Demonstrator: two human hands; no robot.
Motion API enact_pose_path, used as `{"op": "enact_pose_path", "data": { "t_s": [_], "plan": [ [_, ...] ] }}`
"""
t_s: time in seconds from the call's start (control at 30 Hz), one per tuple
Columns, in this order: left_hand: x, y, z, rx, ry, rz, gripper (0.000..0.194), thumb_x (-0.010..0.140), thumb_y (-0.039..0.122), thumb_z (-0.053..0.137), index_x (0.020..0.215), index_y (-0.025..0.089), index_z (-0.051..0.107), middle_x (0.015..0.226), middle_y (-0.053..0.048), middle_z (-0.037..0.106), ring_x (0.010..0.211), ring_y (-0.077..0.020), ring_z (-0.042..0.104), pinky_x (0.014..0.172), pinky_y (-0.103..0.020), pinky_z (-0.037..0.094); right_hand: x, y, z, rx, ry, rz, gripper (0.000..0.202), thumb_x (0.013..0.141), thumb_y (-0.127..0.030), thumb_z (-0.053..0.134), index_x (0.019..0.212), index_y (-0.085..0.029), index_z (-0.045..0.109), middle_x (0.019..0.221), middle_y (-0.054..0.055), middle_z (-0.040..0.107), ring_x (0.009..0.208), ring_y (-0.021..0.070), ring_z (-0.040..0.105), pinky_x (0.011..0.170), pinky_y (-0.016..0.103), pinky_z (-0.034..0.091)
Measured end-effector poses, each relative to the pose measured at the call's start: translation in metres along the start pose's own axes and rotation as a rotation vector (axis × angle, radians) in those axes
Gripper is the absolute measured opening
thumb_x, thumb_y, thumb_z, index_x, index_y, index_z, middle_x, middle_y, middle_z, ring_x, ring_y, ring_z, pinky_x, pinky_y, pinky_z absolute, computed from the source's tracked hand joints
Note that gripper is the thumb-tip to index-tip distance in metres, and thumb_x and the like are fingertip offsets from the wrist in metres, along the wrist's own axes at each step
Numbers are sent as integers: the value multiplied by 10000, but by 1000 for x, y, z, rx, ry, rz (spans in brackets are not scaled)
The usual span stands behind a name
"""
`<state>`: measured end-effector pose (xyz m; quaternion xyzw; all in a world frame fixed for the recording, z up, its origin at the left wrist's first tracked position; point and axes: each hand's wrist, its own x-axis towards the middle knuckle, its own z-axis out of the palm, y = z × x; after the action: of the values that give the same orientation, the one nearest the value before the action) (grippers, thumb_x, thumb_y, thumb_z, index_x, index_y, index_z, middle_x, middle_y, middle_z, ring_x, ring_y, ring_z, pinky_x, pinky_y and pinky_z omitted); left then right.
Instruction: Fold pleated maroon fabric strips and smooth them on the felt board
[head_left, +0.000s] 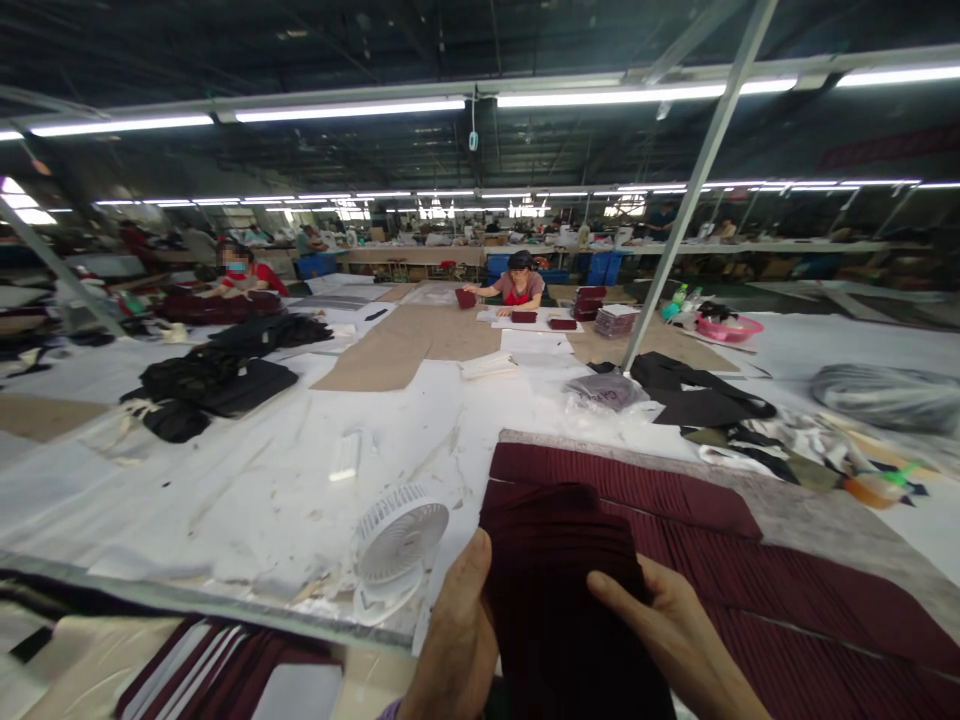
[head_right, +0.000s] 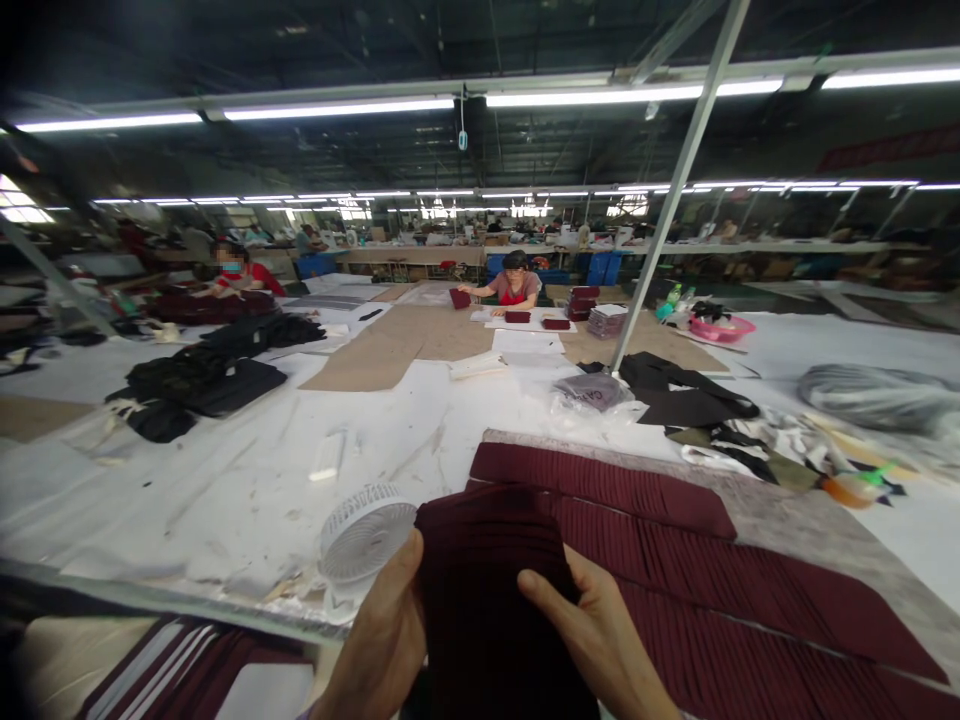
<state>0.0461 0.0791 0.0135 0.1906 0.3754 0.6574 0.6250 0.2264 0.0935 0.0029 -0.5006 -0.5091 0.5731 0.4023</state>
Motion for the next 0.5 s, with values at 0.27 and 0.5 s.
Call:
{"op": "enact_pose_path", "data": {
  "t_s": [0.27, 0.5],
  "plan": [
    [0, 5, 10, -156, -47, -28, 516, 786, 394, 640, 1256, 198, 557, 1216, -84, 649, 1213, -270, 526, 1099, -413, 339, -2, -3, -4, 29, -48, 48, 362, 732, -460, 714, 968, -186, 730, 815, 58, 736, 841, 286, 660, 701, 345, 548],
    [0, 5, 5, -164, -61, -46, 517, 788, 387, 641, 1259, 193, 553, 1227, -97, 641, 1217, -280, 521, 1088, -434, 349, -3, 1, -10, 88, -93, 57, 303, 742, -417, 724, 938, -186, 736, 890, 60, 738, 843, 268, 659, 770, 360, 530]
  ]
}}
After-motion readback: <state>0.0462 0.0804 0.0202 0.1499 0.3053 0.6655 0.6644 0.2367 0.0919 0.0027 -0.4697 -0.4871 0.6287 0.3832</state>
